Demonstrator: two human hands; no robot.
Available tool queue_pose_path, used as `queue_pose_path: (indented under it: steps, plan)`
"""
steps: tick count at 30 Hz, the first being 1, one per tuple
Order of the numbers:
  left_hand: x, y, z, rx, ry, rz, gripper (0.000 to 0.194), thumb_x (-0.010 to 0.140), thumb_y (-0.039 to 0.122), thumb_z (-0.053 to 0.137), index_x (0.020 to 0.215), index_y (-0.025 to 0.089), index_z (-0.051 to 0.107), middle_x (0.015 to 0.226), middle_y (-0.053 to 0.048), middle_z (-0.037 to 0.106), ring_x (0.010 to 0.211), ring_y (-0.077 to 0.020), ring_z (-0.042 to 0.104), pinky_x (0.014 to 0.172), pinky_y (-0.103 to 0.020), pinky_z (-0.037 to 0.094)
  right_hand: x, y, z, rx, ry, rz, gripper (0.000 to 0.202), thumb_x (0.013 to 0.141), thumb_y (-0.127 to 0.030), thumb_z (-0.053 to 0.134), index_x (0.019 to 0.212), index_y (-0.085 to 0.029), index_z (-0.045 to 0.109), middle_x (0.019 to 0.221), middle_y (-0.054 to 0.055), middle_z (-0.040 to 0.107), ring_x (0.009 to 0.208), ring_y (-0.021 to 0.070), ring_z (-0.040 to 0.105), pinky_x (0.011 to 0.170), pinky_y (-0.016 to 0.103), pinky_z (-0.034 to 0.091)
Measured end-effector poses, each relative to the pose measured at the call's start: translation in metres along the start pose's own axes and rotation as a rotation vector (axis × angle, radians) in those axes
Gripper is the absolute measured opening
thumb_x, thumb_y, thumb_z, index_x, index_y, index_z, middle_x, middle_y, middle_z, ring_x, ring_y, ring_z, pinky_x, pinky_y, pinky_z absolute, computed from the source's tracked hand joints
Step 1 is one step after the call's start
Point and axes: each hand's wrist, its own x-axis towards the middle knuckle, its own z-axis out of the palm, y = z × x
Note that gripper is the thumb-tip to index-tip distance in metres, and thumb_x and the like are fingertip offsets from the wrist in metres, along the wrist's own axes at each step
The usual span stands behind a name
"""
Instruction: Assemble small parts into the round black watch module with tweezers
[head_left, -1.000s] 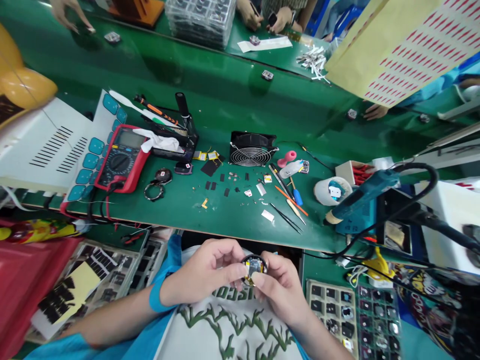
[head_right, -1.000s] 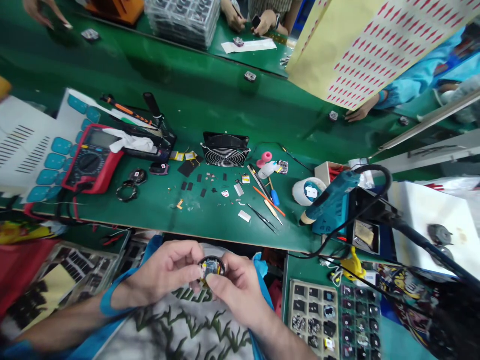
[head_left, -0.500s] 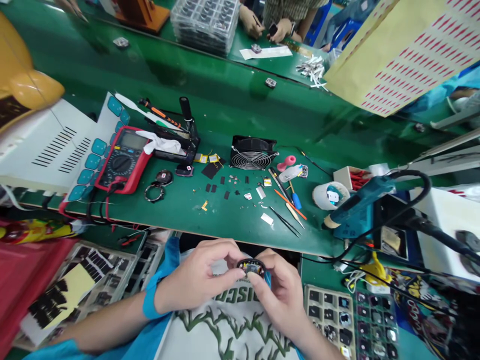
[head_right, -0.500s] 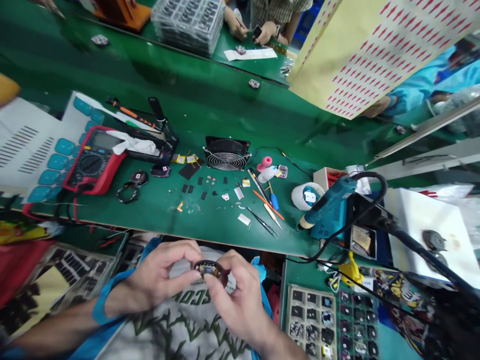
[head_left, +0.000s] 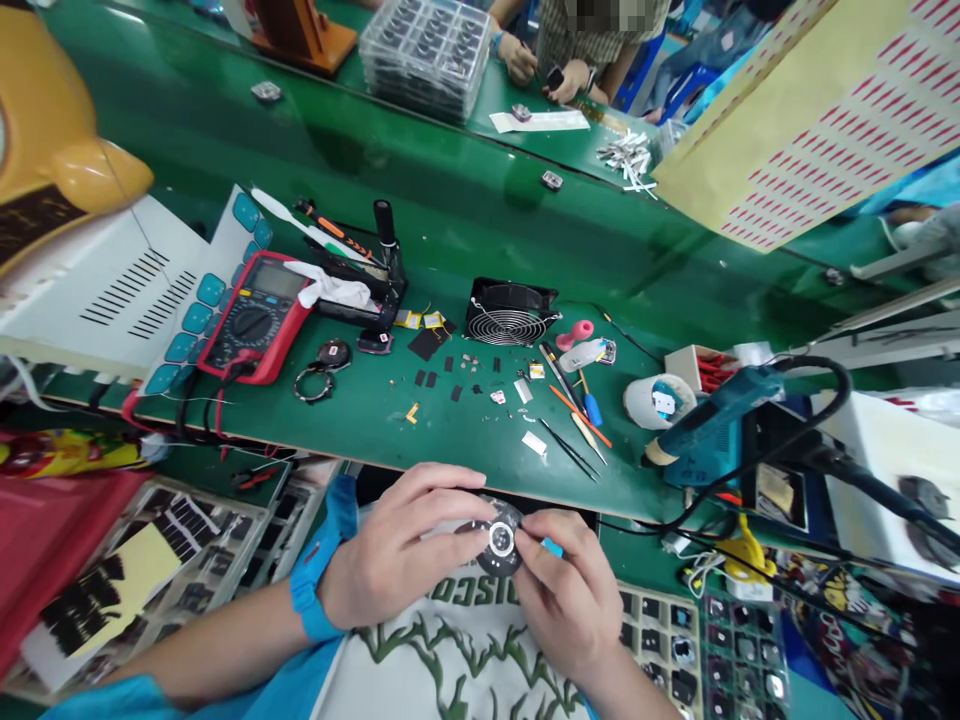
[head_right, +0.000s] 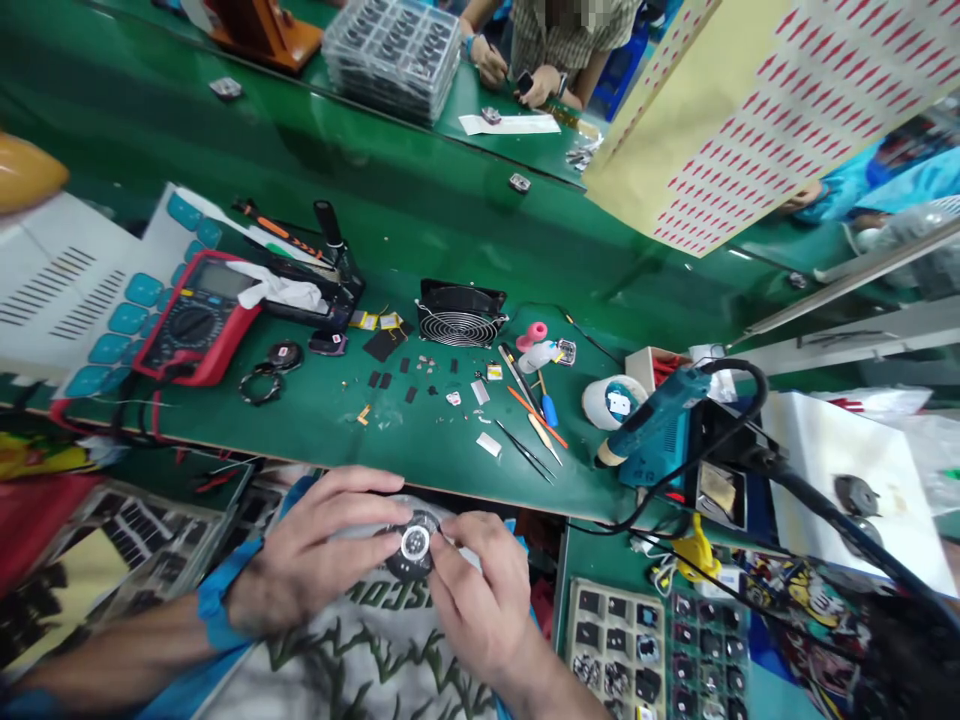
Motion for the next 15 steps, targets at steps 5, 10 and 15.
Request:
queue_pose_path:
  steps: [5,10,15]
  plan:
    - [-0.002,-0.008,0.004,-0.1,-0.089,-0.085,0.014,0.085,0.018,0.061,0.097,0.024,0.062,0.097,0.002,0.068,0.106,-0.0119,0.059,0.091,-0.024,0.055,0.004,0.001,0.0,0.047,-0.068,-0.004,0.033,0.077,-0.008,0.066,0.106,-0.021,0.063,0.099,0.008,0.07,0.102,0.0249,0.066,0.084,0.04,0.062]
    - [-0.005,-0.015,0.002,-0.247,-0.236,-0.2,0.018,0.084,0.015,0.06,0.097,0.027,0.061,0.095,0.002,0.067,0.097,-0.0107,0.062,0.086,-0.022,0.054,0.006,0.002,0.006,0.169,-0.159,0.031,0.025,0.081,-0.009,0.063,0.102,-0.022,0.065,0.089,0.005,0.074,0.086,0.0196,0.072,0.074,0.03,0.066]
    - [-0.011,-0.016,-0.003,-0.289,-0.329,-0.297,0.016,0.089,0.024,0.056,0.102,0.031,0.062,0.095,0.005,0.068,0.091,-0.0083,0.063,0.083,-0.018,0.051,0.004,0.002,0.018,0.293,-0.146,0.117,0.008,0.082,-0.02,0.065,0.088,-0.024,0.065,0.073,0.002,0.072,0.068,0.0176,0.071,0.056,0.026,0.063]
